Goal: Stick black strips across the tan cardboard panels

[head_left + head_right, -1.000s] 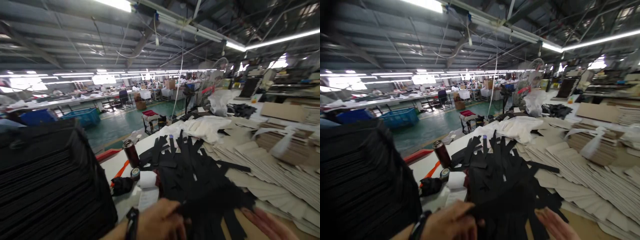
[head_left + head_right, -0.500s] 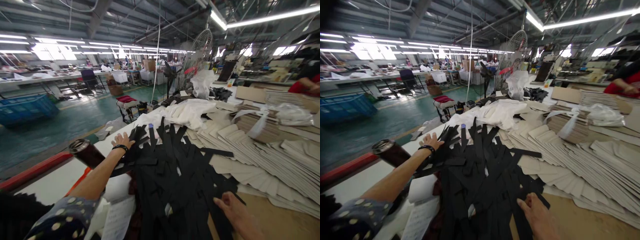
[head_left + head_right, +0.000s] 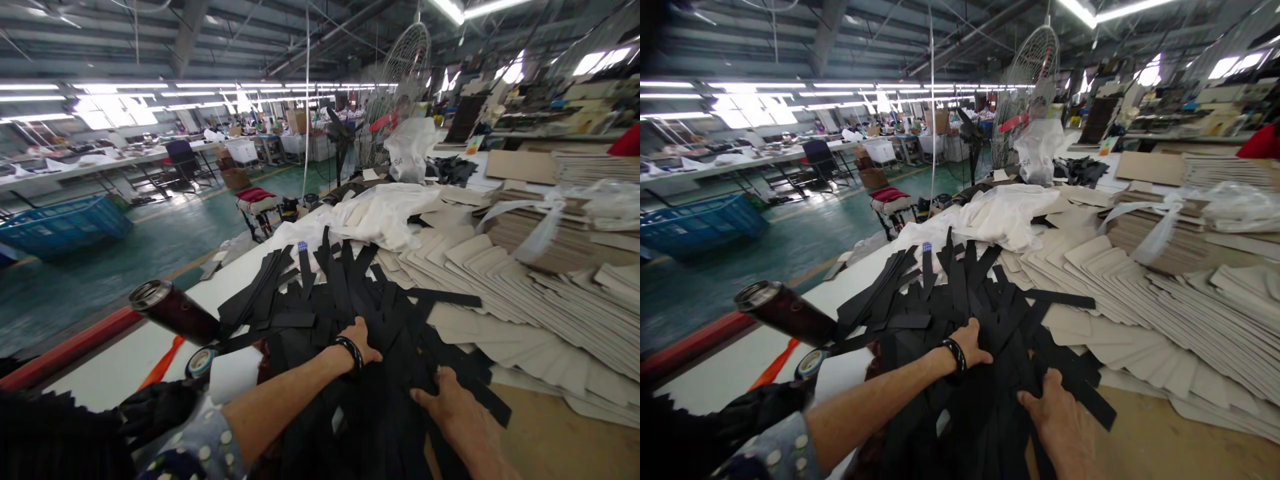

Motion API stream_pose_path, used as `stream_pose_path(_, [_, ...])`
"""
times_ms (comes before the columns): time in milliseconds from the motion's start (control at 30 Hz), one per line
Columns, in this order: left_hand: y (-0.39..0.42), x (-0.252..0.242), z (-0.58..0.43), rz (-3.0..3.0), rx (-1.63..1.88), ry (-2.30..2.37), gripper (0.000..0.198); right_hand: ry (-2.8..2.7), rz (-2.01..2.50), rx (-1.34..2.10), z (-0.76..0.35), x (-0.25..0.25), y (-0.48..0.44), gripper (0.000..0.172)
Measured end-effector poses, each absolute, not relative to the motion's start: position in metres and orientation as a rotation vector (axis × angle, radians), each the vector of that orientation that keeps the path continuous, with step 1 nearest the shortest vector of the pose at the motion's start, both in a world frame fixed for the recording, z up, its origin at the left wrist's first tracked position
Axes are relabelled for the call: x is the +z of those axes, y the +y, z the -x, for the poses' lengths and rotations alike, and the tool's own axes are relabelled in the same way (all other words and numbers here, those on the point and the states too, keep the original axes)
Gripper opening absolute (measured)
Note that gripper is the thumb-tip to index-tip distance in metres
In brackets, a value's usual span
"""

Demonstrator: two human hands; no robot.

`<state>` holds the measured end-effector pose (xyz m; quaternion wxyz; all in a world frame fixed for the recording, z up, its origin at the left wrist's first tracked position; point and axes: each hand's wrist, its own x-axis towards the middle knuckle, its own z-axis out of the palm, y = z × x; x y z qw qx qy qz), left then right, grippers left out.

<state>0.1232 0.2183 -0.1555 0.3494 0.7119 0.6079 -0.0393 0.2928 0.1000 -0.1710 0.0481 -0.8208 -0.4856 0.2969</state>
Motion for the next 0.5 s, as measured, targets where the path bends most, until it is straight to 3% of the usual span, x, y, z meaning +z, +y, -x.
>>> stream_pose_path(100, [0.218, -0.163, -0.12, -1.776, -0.04, 1.611, 0.075, -1.42, 2.401, 0.975, -0.303, -0.184, 0.101, 0.038])
stream_pose_path(300, [0.222, -0.179, -0.112, -1.647, 0.055, 1.543, 0.028, -1.236, 2.167, 1.165, -0.331, -0.195, 0.104, 0.036])
stream_pose_path(500, [0.231, -0.168, -0.103, -1.532, 0.049, 1.419, 0.023, -0.913, 1.927, 1.404, -0.335, -0.194, 0.097, 0.043])
